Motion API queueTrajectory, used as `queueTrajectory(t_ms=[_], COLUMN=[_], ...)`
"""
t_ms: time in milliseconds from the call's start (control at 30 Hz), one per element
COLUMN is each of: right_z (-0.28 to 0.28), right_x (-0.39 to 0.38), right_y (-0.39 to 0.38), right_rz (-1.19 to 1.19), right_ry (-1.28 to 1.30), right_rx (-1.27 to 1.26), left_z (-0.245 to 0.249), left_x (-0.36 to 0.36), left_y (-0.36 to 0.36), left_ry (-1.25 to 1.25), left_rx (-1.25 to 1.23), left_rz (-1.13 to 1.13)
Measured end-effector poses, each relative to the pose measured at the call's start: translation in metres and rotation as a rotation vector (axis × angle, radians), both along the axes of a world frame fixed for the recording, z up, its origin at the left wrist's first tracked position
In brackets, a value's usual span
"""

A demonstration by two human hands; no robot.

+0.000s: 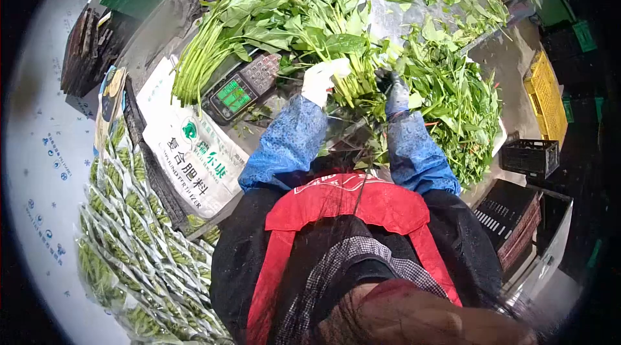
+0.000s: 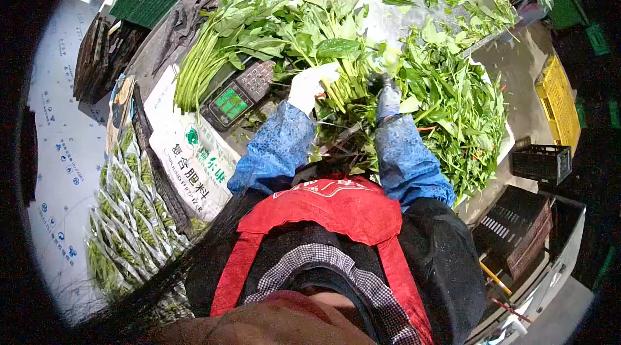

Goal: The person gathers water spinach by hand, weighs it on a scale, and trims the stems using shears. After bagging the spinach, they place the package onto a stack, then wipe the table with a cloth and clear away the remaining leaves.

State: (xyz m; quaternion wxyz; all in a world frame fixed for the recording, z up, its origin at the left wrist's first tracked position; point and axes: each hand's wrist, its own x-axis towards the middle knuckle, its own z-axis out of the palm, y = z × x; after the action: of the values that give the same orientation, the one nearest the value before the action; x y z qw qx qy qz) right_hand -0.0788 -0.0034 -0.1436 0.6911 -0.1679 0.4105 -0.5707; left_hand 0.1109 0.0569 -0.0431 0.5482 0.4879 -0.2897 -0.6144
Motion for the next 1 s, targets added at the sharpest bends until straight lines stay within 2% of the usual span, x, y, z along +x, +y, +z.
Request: queueTrajectory(t_ms=[67, 100, 133, 167, 200, 233, 267, 300, 333, 367, 433, 467, 533, 567, 600, 633, 667, 700, 733, 767, 800, 833, 900, 967, 1000], right_z=[0.005, 0.011, 0.025, 0.042, 0.057, 0.060, 0.030, 0.040, 0.053, 0.053, 0.046, 0.049, 0.036, 0.030, 0.027, 0.020, 0.009, 0.000, 0.007, 0.016, -0.005, -0.020, -0.039, -0.119, -0.061], right_x=[-0.017, -0.013, -0.006, 0.003, 0.008, 0.011, 0.013, 0.008, 0.004, -0.001, -0.002, -0.002, 0.006, 0.009, 0.014, 0.019, 0.019, 0.012, 0.004, -0.011, -0.016, -0.016, -0.008, -0.006, 0.001], right_y=[-0.002, -0.002, 0.005, 0.019, 0.029, 0.032, 0.028, 0.030, 0.034, 0.033, 0.031, 0.032, 0.019, 0.013, 0.010, 0.006, -0.002, -0.013, -0.017, -0.023, -0.043, -0.056, -0.072, -0.107, -0.077], right_rz=[0.098, 0.139, 0.219, 0.300, 0.428, 0.551, 0.462, 0.444, 0.425, 0.322, 0.199, 0.207, 0.134, 0.111, 0.099, 0.088, 0.081, 0.059, 0.022, 0.093, 0.075, 0.054, 0.030, 0.434, 0.432], right_ry=[0.058, 0.310, 0.493, 0.676, 0.473, 0.428, 0.555, 0.438, 0.322, 0.358, 0.353, 0.305, 0.323, 0.318, 0.417, 0.516, 0.249, 0.301, 0.296, 0.567, 0.377, 0.473, 0.674, 1.234, 1.531], right_rx=[-0.141, -0.122, -0.236, -0.348, -0.378, -0.233, -0.232, -0.265, -0.297, -0.360, -0.216, -0.241, -0.208, -0.183, -0.254, -0.324, -0.336, -0.308, -0.226, -0.153, -0.146, -0.174, -0.307, -0.331, -0.426], left_z=[-0.012, -0.018, -0.001, -0.008, -0.022, -0.052, -0.062, -0.058, -0.049, -0.039, -0.012, -0.005, -0.005, -0.004, -0.003, 0.003, -0.006, -0.016, 0.003, 0.007, 0.010, 0.019, 0.006, 0.009, 0.010], left_x=[0.002, 0.000, -0.010, -0.022, -0.033, -0.032, -0.036, -0.037, -0.039, -0.041, -0.042, -0.043, -0.039, -0.038, -0.037, -0.037, -0.021, -0.001, 0.007, 0.018, 0.024, 0.020, 0.018, -0.004, -0.011], left_y=[0.004, 0.002, 0.009, 0.013, 0.014, 0.009, 0.010, 0.012, 0.013, 0.013, 0.010, 0.010, 0.004, 0.001, -0.002, -0.003, -0.011, -0.017, -0.012, -0.010, -0.009, -0.006, -0.008, -0.003, -0.001], left_ry=[-0.080, -0.109, -0.235, -0.062, 0.110, -0.169, -0.200, -0.200, -0.126, -0.051, -0.044, -0.037, -0.052, -0.078, -0.103, 0.008, -0.032, -0.070, 0.040, 0.056, 0.074, 0.083, 0.019, -0.002, -0.053], left_rx=[-0.047, -0.070, -0.130, -0.095, -0.062, -0.022, -0.027, -0.026, -0.149, -0.271, -0.179, -0.085, -0.113, -0.166, -0.220, -0.333, -0.308, -0.281, -0.285, -0.285, -0.282, -0.220, -0.134, -0.101, -0.072], left_rz=[-0.046, -0.067, -0.143, -0.154, -0.165, -0.211, -0.220, -0.219, -0.130, -0.040, -0.016, 0.008, 0.004, 0.079, 0.155, 0.206, 0.268, 0.330, 0.407, 0.370, 0.334, 0.379, 0.309, 0.300, 0.262])
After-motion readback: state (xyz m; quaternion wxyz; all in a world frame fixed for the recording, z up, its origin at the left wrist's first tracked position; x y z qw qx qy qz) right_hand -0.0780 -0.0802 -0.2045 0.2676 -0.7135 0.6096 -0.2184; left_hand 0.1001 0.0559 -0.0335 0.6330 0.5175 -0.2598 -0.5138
